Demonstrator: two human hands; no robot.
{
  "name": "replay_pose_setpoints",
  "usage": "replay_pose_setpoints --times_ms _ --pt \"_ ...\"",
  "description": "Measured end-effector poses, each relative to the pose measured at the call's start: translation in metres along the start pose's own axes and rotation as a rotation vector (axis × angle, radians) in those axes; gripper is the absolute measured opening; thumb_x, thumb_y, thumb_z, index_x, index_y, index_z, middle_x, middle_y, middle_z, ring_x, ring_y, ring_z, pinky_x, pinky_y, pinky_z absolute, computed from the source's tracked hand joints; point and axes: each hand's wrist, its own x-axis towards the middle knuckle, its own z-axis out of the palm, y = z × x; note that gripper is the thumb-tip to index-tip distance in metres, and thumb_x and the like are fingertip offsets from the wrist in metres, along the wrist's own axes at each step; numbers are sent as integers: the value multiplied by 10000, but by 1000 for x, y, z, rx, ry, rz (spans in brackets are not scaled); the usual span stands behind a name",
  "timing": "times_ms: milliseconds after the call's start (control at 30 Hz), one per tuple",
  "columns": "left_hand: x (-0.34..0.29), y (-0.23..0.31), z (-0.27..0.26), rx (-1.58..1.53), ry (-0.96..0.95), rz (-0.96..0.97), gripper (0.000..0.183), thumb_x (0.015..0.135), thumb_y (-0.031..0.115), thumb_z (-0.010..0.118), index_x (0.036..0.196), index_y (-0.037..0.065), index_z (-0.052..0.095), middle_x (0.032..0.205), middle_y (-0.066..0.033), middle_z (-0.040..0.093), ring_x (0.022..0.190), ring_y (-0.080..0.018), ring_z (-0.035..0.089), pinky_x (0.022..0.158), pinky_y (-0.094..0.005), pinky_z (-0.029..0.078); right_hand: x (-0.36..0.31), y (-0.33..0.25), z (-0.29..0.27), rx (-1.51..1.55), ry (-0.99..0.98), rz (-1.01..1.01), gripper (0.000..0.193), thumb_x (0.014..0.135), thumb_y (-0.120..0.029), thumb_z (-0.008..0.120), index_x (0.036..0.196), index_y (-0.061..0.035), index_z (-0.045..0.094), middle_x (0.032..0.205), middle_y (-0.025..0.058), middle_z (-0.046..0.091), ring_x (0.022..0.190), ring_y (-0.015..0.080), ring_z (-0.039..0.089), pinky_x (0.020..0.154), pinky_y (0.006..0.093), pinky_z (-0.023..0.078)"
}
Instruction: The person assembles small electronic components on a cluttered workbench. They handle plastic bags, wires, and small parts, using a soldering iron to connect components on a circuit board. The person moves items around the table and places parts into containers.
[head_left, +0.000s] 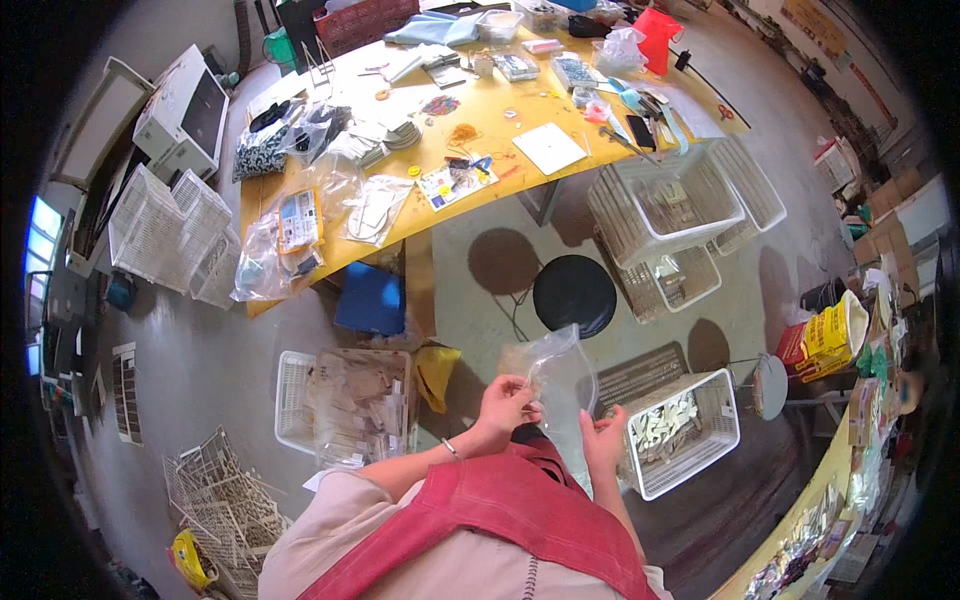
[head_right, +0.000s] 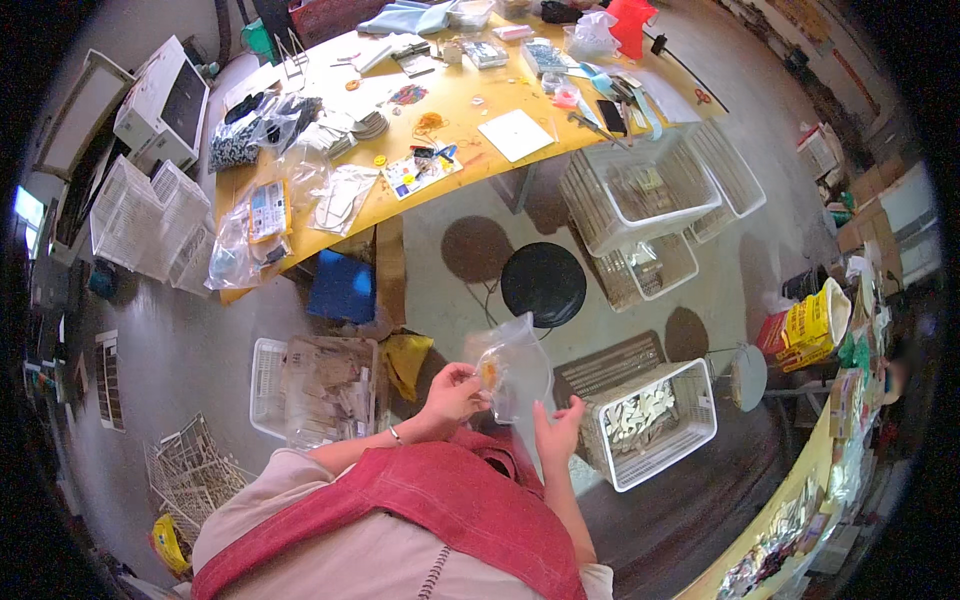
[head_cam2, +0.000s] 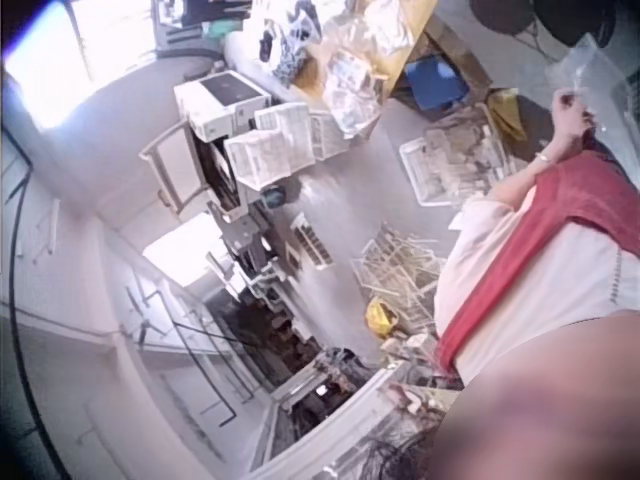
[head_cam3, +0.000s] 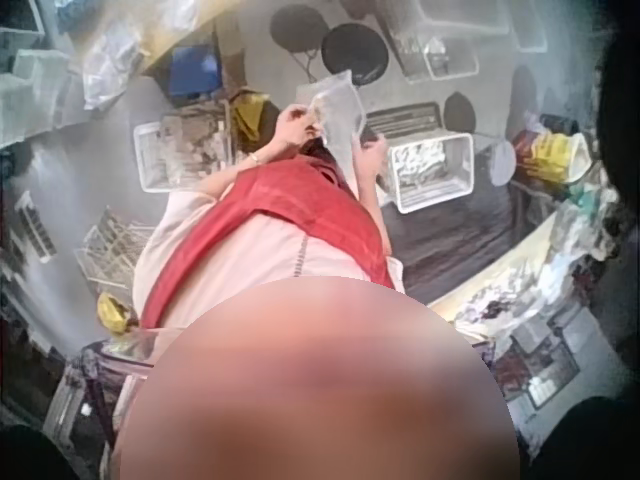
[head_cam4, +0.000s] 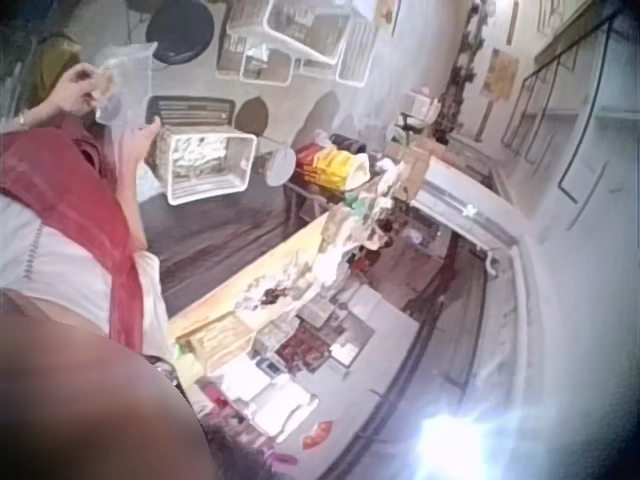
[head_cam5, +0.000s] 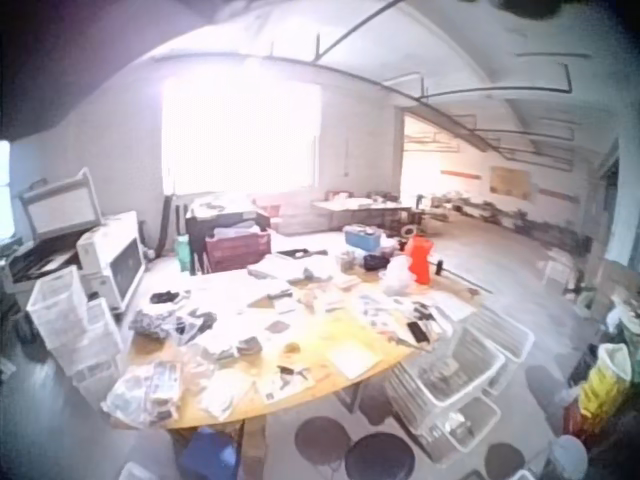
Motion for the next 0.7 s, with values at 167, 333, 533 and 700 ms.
replay_pose_setpoints --times_ms 167,333,533,700 --pt "17 41 3 -23 -1 89 253 1002 81 668 1217 53 538 1023 -79 633 807 -201 702 669 -345 625 64 0 58 301 -328 135 540 966 -125 747 1419 20 492 817 22 633 714 72 575 638 247 463" --pt "50 85 19 3 56 141 229 1011 79 672 1207 77 554 1045 -41 656 863 -155 692 706 -333 635 137 -49 94 413 -412 -57 185 1006 -96 674 1152 17 684 724 -38 596 635 36 522 568 232 409" --pt "95 134 33 66 73 248 182 1042 115 665 1190 55 577 1030 -41 663 824 -143 692 697 -317 631 202 -131 101 745 -548 146 153 1059 -174 662 1018 -33 708 751 -40 615 627 36 502 576 211 389" --pt "160 220 2 284 17 125 298 1081 279 636 1240 33 583 1007 -64 677 817 -176 728 689 -300 605 229 -182 114 812 -557 209 151 1059 -163 661 1000 -34 712 736 -56 583 632 30 487 583 209 382"
